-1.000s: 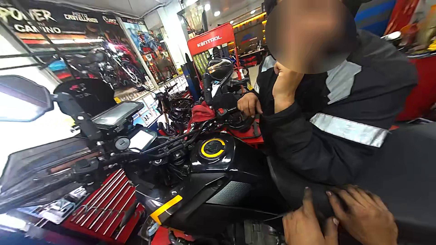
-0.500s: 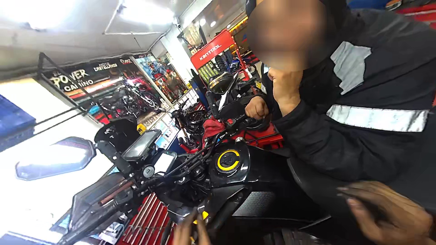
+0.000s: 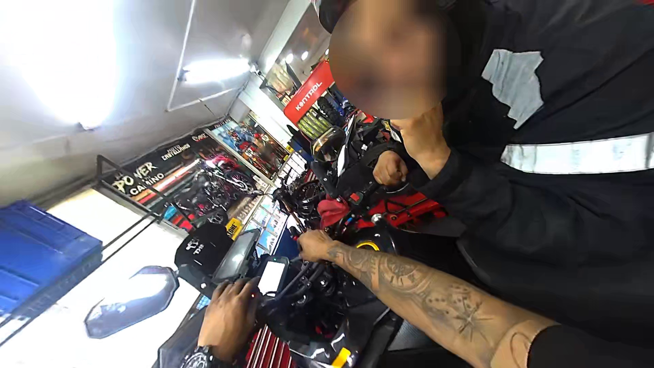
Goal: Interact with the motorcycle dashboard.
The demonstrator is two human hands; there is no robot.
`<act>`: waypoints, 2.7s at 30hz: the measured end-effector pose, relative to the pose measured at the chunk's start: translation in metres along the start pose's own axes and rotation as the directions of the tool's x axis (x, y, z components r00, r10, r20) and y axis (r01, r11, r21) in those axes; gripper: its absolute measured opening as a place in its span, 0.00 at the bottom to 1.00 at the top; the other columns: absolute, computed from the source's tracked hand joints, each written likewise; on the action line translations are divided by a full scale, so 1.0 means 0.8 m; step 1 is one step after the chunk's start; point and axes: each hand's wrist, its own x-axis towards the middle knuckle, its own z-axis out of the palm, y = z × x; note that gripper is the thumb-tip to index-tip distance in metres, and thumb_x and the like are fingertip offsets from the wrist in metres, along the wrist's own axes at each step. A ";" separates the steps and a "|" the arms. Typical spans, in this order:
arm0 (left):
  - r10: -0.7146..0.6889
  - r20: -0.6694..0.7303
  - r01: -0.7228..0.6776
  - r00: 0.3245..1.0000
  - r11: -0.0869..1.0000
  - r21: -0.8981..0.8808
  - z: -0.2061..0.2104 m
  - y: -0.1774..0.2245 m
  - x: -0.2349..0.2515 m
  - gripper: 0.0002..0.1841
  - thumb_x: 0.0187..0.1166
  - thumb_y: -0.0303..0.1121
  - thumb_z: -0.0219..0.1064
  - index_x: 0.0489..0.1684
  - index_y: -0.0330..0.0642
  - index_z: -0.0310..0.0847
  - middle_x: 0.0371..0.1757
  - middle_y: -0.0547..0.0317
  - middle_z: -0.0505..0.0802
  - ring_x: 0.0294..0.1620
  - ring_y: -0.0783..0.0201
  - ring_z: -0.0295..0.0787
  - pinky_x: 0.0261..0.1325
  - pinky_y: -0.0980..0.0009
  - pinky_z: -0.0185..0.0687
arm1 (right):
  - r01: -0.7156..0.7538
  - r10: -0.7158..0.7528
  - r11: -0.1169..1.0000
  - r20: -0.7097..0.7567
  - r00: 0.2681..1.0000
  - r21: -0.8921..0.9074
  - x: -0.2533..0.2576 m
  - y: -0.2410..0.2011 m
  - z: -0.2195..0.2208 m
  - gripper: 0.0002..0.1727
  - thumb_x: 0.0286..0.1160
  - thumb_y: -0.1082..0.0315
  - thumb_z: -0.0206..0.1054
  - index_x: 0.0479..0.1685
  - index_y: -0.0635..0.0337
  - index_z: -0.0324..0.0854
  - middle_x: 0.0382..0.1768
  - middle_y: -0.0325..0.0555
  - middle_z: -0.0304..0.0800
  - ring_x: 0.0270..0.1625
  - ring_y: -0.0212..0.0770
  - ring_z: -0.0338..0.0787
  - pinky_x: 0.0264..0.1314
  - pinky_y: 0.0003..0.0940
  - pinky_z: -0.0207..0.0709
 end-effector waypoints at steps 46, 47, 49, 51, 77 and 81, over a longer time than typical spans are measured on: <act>0.207 -0.305 -0.182 0.930 0.977 0.106 0.028 -0.053 -0.011 0.21 0.81 0.33 0.54 0.65 0.48 0.90 0.60 0.57 0.96 0.64 0.55 0.92 0.79 0.56 0.78 | -0.079 0.136 0.972 0.255 0.957 -0.221 0.048 -0.024 0.029 0.20 0.72 0.51 0.71 0.49 0.58 0.90 0.52 0.59 0.92 0.58 0.62 0.90 0.53 0.69 0.79; 0.209 -0.312 -0.184 0.927 0.977 0.108 0.028 -0.054 -0.012 0.21 0.81 0.33 0.54 0.66 0.47 0.89 0.60 0.56 0.95 0.64 0.55 0.92 0.80 0.55 0.77 | -0.094 0.153 0.967 0.247 0.957 -0.235 0.047 -0.028 0.029 0.18 0.70 0.52 0.71 0.48 0.57 0.90 0.51 0.58 0.92 0.58 0.61 0.90 0.53 0.68 0.79; 0.209 -0.326 -0.184 0.922 0.977 0.106 0.030 -0.053 -0.012 0.21 0.82 0.33 0.54 0.68 0.47 0.88 0.60 0.54 0.95 0.64 0.54 0.92 0.81 0.54 0.75 | -0.116 0.179 0.960 0.237 0.955 -0.255 0.044 -0.032 0.031 0.18 0.68 0.52 0.71 0.46 0.57 0.90 0.51 0.58 0.92 0.57 0.61 0.90 0.52 0.67 0.78; 0.195 -0.342 -0.174 0.919 0.980 0.092 0.033 -0.052 -0.012 0.22 0.82 0.34 0.53 0.68 0.47 0.88 0.59 0.54 0.95 0.64 0.54 0.92 0.82 0.53 0.74 | -0.127 0.197 0.954 0.249 0.948 -0.270 0.045 -0.029 0.031 0.21 0.68 0.48 0.71 0.46 0.56 0.91 0.51 0.58 0.92 0.57 0.61 0.90 0.52 0.68 0.78; 0.122 -0.353 -0.120 0.928 0.992 0.027 0.034 -0.048 -0.017 0.22 0.81 0.36 0.54 0.67 0.46 0.90 0.62 0.54 0.95 0.66 0.55 0.91 0.84 0.52 0.71 | -0.098 0.115 0.973 0.070 0.991 -0.208 0.020 -0.040 0.024 0.17 0.67 0.57 0.75 0.43 0.63 0.89 0.48 0.61 0.91 0.53 0.65 0.90 0.48 0.69 0.79; 0.130 -0.351 -0.136 0.927 0.991 0.009 0.035 -0.047 -0.015 0.23 0.80 0.35 0.53 0.67 0.46 0.89 0.62 0.53 0.95 0.66 0.54 0.91 0.84 0.51 0.70 | 0.403 -0.403 0.915 -0.024 0.915 0.003 -0.032 -0.069 -0.010 0.10 0.76 0.58 0.70 0.48 0.49 0.92 0.43 0.48 0.94 0.48 0.52 0.93 0.50 0.61 0.83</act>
